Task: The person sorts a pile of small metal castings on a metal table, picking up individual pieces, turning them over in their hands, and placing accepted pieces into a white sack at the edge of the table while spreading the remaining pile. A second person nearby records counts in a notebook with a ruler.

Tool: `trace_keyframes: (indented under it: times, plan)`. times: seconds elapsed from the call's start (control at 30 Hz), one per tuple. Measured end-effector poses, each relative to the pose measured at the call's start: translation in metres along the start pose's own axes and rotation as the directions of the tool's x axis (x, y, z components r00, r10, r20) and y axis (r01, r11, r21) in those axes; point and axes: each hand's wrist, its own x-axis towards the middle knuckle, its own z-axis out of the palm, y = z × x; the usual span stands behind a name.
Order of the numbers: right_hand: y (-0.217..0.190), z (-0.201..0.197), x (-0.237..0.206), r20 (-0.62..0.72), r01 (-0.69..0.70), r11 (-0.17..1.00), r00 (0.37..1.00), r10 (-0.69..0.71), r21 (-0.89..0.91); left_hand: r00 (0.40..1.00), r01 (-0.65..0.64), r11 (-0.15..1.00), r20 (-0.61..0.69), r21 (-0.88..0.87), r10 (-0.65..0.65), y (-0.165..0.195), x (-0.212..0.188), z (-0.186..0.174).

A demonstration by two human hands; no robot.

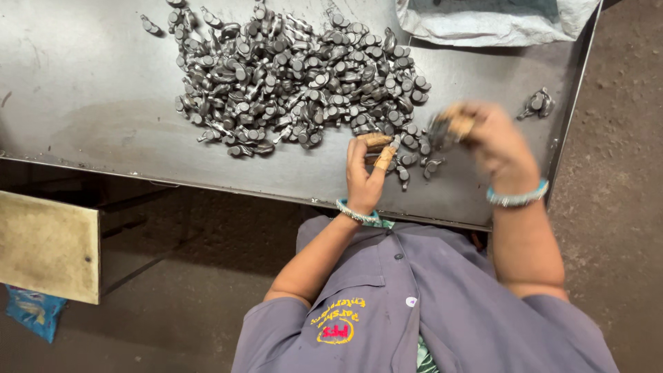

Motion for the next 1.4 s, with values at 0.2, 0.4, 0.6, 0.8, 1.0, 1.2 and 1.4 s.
trace_keyframes:
  times: [0.2, 0.4, 0.6, 0.8, 1.0, 1.2, 1.4]
  plan:
    - [-0.041, -0.011, 0.041, -0.325, 0.530, 0.808, 0.835, -0.445, 0.256, 0.999, -0.018, 0.998, 0.046, 0.056, 0.015, 0.012, 0.011, 0.006]
    - [0.024, 0.028, -0.008, -0.014, 0.162, 0.391, 0.912, -0.410, -0.906, 0.996, -0.088, 0.883, 0.058, 0.462, 0.070, 0.005, 0.010, -0.007]
    - [0.047, 0.032, -0.024, -0.003, 0.159, 0.258, 0.846, -0.532, -0.953, 0.993, -0.030, 0.907, 0.115, 0.420, -0.020, -0.005, 0.005, -0.001]
    - [0.043, 0.022, -0.022, -0.017, 0.126, 0.192, 0.794, -0.608, -0.973, 0.991, -0.108, 0.896, 0.122, 0.431, 0.061, -0.002, 0.004, 0.000]
    - [0.049, 0.013, -0.026, 0.034, 0.181, 0.147, 0.734, -0.678, -0.972, 0.994, -0.039, 0.887, 0.108, 0.459, -0.012, 0.000, -0.004, -0.018]
    - [0.073, -0.024, -0.015, -0.256, 0.390, 0.917, 0.881, -0.398, -0.083, 0.989, -0.008, 0.883, 0.136, 0.470, -0.063, -0.003, -0.010, -0.018]
    - [0.084, -0.048, -0.037, -0.116, 0.097, 0.877, 0.992, -0.048, 0.470, 0.991, -0.074, 0.856, 0.137, 0.511, 0.004, -0.012, -0.011, -0.017]
